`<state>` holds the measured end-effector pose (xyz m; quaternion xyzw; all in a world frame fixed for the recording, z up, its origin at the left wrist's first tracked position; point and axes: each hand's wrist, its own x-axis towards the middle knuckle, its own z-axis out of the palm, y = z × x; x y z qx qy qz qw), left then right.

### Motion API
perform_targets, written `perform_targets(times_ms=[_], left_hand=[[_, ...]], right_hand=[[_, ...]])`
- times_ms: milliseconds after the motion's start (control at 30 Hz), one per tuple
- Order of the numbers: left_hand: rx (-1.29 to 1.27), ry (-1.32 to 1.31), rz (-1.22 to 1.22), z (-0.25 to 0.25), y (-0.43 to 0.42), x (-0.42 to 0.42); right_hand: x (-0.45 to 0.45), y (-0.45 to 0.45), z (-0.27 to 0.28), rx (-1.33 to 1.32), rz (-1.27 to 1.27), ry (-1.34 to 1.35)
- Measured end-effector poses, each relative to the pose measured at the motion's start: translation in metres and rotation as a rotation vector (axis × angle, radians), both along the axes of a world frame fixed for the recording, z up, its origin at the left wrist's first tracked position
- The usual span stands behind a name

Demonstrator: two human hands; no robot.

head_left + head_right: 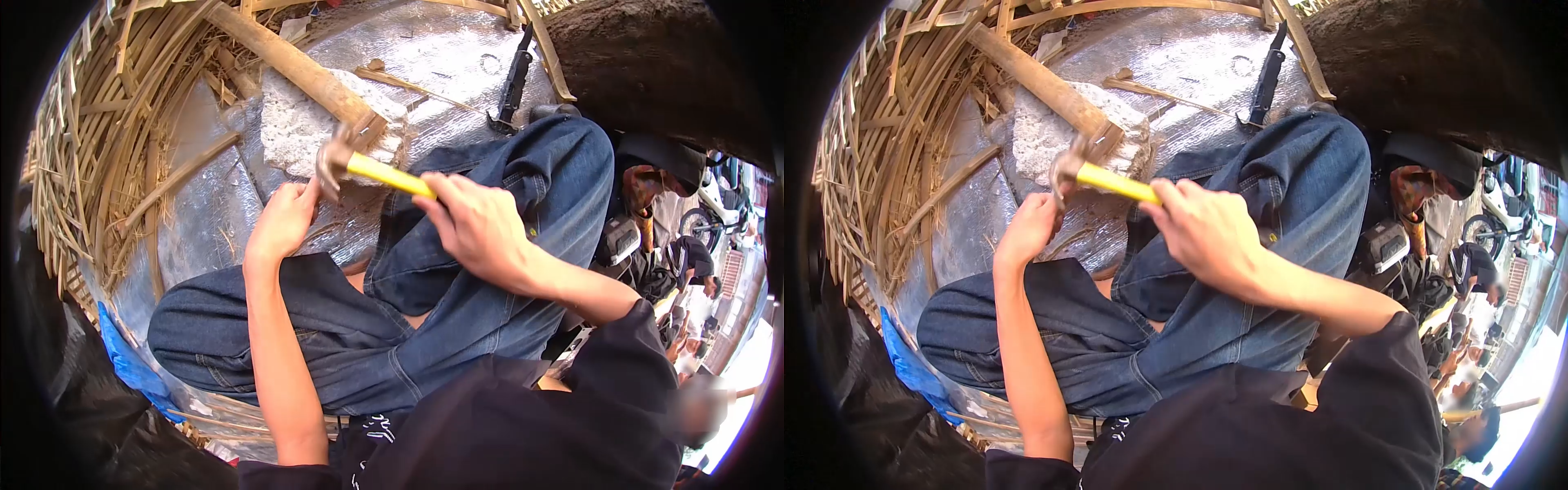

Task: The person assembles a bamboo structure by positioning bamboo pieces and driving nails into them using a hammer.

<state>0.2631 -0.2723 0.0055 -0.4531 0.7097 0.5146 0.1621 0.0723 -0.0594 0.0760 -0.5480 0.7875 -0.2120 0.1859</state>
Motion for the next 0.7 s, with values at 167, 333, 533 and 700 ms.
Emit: perform_targets(times_ms=[167,333,533,700], left_hand=[[0.139,-0.005,0.067,0.010,-0.001,-0.001],[0.291,0.076,0.112,0.012,-0.007,0.003],[0.217,0.136,0.138,0.018,0.003,-0.002],[0.263,0.067,0.132,0.022,-0.002,-0.003]], right_hand=[[0.004,0.003,0.005,-0.103,-0.018,0.014],[0.008,0.013,-0.004,-0.011,0.014,0.019],[0.016,0.014,0.007,-0.028,0.071,-0.018],[0.012,0.016,0.002,-0.040,-0.024,0.044]])
